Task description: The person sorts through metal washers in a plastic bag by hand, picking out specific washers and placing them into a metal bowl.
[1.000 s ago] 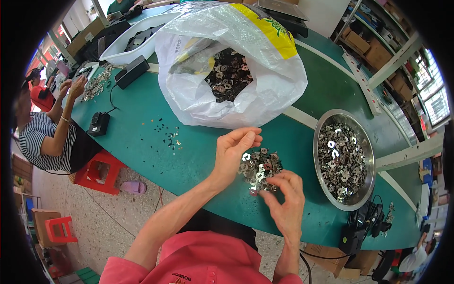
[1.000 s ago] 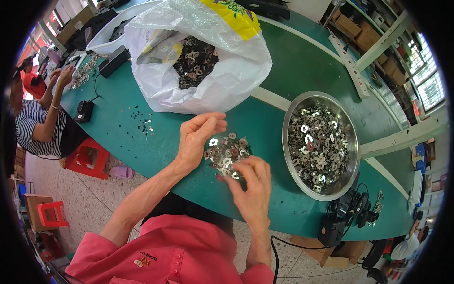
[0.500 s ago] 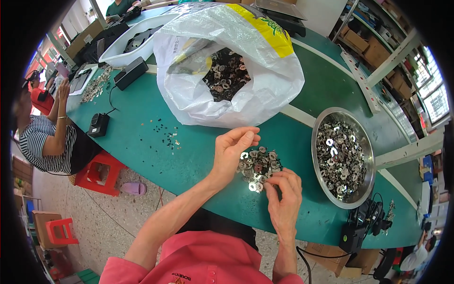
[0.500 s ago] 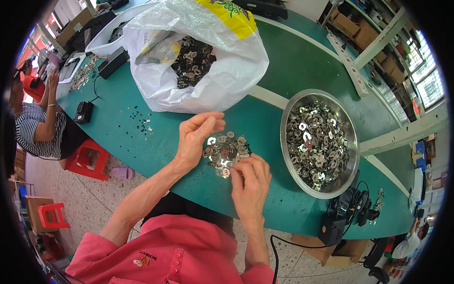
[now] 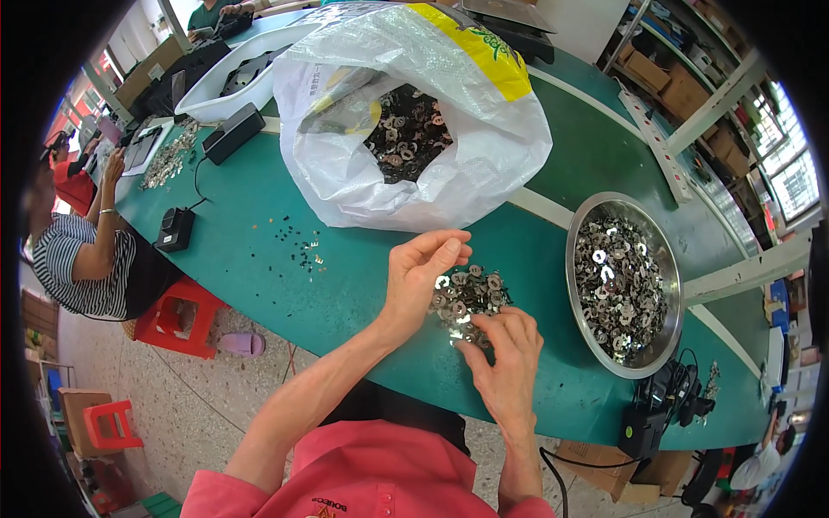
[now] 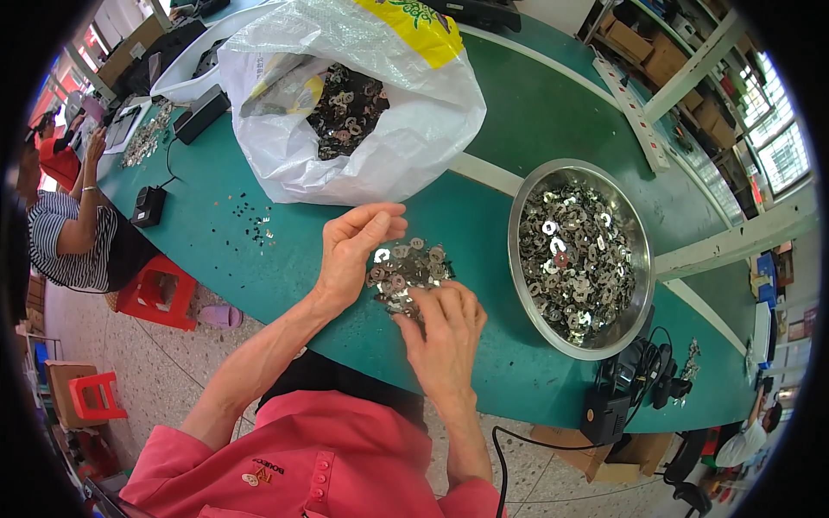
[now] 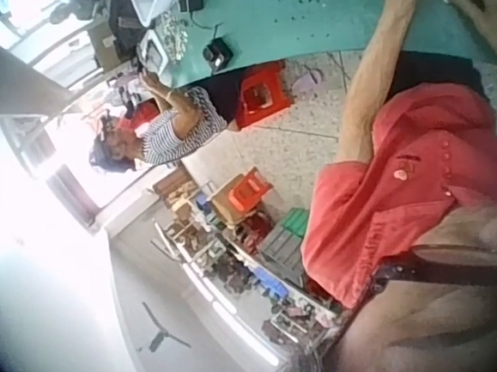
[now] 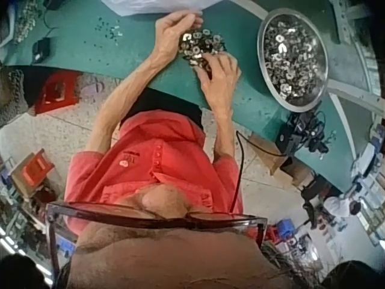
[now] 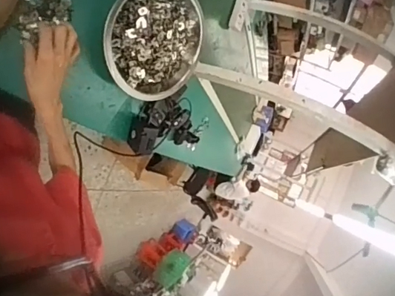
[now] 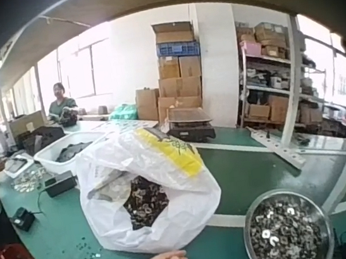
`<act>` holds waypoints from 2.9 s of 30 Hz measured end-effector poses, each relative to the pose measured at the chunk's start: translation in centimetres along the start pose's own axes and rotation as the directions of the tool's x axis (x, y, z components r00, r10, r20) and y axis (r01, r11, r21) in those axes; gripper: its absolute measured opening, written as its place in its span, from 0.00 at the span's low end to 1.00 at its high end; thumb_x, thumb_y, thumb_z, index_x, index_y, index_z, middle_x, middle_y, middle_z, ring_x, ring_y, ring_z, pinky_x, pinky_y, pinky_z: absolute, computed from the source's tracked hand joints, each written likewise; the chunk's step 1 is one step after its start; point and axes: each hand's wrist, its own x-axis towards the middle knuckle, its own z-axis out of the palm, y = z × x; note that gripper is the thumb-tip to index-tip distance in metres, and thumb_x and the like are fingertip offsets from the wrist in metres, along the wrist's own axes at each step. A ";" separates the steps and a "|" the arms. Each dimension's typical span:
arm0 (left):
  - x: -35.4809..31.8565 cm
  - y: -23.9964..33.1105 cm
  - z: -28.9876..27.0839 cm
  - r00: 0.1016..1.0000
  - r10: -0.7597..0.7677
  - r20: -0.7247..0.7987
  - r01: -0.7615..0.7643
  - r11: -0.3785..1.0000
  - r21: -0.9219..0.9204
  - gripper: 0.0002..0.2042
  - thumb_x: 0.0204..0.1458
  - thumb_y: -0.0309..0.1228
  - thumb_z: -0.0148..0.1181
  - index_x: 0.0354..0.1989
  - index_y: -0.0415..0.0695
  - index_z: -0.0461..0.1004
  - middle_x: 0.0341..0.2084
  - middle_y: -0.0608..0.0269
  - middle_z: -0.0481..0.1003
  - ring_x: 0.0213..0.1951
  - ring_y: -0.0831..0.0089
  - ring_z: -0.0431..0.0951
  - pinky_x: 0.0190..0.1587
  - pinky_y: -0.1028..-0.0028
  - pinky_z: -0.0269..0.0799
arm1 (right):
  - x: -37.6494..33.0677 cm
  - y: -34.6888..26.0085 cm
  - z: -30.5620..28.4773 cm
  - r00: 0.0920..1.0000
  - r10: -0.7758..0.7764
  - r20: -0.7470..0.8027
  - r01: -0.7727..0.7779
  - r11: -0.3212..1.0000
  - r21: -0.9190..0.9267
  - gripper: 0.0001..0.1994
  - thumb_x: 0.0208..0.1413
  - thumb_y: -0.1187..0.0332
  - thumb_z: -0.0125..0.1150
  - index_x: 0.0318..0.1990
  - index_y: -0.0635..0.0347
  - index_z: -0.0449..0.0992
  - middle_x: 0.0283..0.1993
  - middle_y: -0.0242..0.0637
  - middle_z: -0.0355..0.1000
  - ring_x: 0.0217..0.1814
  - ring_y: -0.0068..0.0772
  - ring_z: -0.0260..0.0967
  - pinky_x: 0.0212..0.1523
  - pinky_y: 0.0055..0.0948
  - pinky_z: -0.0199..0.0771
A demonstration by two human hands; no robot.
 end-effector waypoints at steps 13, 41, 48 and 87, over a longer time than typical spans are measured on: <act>0.0 -0.1 -0.1 1.000 0.005 0.000 -0.005 1.000 -0.025 0.14 0.57 0.32 0.53 0.44 0.34 0.74 0.34 0.57 0.76 0.38 0.74 0.75 0.45 0.73 0.70 | 0.7 0.7 -0.3 0.995 0.077 -0.056 -0.072 0.993 0.093 0.07 0.42 0.76 0.63 0.31 0.58 0.74 0.34 0.32 0.69 0.45 0.37 0.65 0.46 0.36 0.58; -0.3 0.9 0.3 0.916 0.246 0.318 -0.361 0.851 0.382 0.14 0.42 0.13 0.55 0.38 0.39 0.76 0.32 0.61 0.75 0.37 0.72 0.73 0.40 0.74 0.69 | 2.0 1.3 -0.5 0.984 0.172 -0.037 -0.158 0.957 0.243 0.05 0.45 0.76 0.60 0.32 0.60 0.73 0.32 0.35 0.71 0.39 0.37 0.66 0.46 0.35 0.59; -0.6 0.2 0.6 0.786 0.348 0.512 -0.602 0.618 0.505 0.11 0.37 0.15 0.58 0.30 0.40 0.77 0.29 0.62 0.75 0.35 0.64 0.71 0.38 0.69 0.68 | 1.7 1.6 -0.3 0.974 0.226 -0.028 -0.204 0.918 0.340 0.05 0.46 0.77 0.60 0.32 0.60 0.74 0.32 0.35 0.72 0.37 0.36 0.67 0.44 0.32 0.61; -1.2 1.2 1.1 0.871 0.314 0.379 -0.473 0.745 0.470 0.07 0.37 0.17 0.60 0.27 0.38 0.76 0.22 0.60 0.75 0.29 0.66 0.72 0.40 0.70 0.71 | 1.4 2.7 -0.7 0.906 0.341 0.252 -0.360 0.302 0.883 0.09 0.57 0.75 0.53 0.44 0.63 0.72 0.37 0.33 0.73 0.37 0.18 0.69 0.40 0.18 0.69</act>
